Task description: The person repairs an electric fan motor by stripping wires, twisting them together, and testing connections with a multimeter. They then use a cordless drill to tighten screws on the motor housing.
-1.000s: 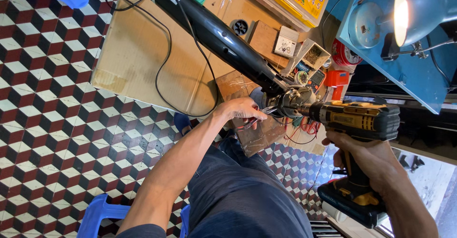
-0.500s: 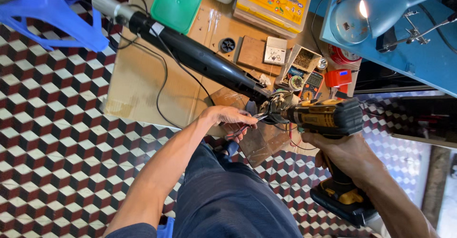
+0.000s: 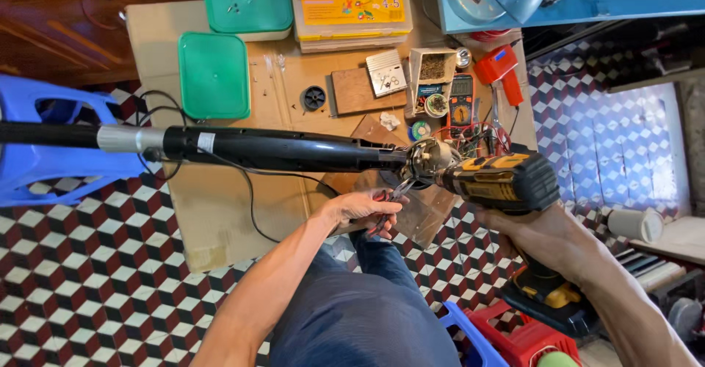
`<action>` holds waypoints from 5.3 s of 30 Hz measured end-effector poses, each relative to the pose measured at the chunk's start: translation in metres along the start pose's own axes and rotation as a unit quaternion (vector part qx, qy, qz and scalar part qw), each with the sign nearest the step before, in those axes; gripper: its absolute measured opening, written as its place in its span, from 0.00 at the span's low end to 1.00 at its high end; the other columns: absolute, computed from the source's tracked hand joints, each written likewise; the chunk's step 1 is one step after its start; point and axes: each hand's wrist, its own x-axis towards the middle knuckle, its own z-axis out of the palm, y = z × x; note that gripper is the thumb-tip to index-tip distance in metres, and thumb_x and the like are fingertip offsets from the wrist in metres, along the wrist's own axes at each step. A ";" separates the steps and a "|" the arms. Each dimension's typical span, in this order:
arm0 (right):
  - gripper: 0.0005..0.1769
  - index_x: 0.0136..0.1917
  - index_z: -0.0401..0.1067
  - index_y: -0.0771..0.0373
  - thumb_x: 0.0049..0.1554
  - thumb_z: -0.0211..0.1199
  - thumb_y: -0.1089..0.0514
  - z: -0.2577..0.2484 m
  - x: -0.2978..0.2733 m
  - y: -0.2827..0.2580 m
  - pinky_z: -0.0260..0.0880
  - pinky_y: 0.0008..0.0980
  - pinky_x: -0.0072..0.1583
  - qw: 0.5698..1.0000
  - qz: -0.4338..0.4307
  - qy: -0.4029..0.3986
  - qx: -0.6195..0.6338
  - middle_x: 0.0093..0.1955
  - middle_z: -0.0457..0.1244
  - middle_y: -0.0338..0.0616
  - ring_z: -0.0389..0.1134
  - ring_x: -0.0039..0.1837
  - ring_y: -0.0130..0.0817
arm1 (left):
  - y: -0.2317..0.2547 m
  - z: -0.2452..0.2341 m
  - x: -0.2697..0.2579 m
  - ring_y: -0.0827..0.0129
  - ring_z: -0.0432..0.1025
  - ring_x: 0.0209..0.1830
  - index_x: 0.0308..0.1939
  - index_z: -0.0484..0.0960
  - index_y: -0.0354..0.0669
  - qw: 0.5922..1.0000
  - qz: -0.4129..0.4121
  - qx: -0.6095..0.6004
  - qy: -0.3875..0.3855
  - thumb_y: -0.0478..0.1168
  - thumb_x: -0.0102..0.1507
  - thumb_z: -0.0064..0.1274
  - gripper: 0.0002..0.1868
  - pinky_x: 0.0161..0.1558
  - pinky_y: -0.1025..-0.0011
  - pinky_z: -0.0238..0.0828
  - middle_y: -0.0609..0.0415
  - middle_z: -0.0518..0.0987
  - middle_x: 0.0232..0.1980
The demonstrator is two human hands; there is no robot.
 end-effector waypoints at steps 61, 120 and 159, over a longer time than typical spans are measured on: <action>0.20 0.53 0.78 0.63 0.53 0.71 0.48 0.030 -0.017 -0.025 0.67 0.36 0.31 0.995 0.050 0.072 0.048 0.31 0.66 0.45 0.64 0.28 0.32 | 0.008 0.010 -0.002 0.71 0.77 0.24 0.32 0.81 0.43 0.981 -0.038 0.149 0.121 0.55 0.59 0.64 0.19 0.23 0.76 0.74 0.55 0.80 0.26; 0.24 0.55 0.76 0.64 0.50 0.71 0.48 0.024 -0.017 -0.019 0.70 0.33 0.28 0.994 0.007 0.056 0.095 0.32 0.69 0.43 0.67 0.26 0.31 | -0.001 0.014 -0.003 0.69 0.76 0.22 0.38 0.77 0.38 0.977 -0.044 0.172 0.118 0.47 0.63 0.61 0.15 0.24 0.71 0.77 0.53 0.79 0.26; 0.21 0.67 0.62 0.59 0.61 0.57 0.58 0.221 0.095 0.243 0.70 0.30 0.33 0.634 0.088 0.199 0.742 0.53 0.67 0.61 0.66 0.32 0.34 | 0.232 -0.118 0.031 0.67 0.75 0.22 0.36 0.77 0.36 0.860 -0.120 0.339 0.362 0.40 0.61 0.61 0.11 0.24 0.62 0.80 0.50 0.79 0.27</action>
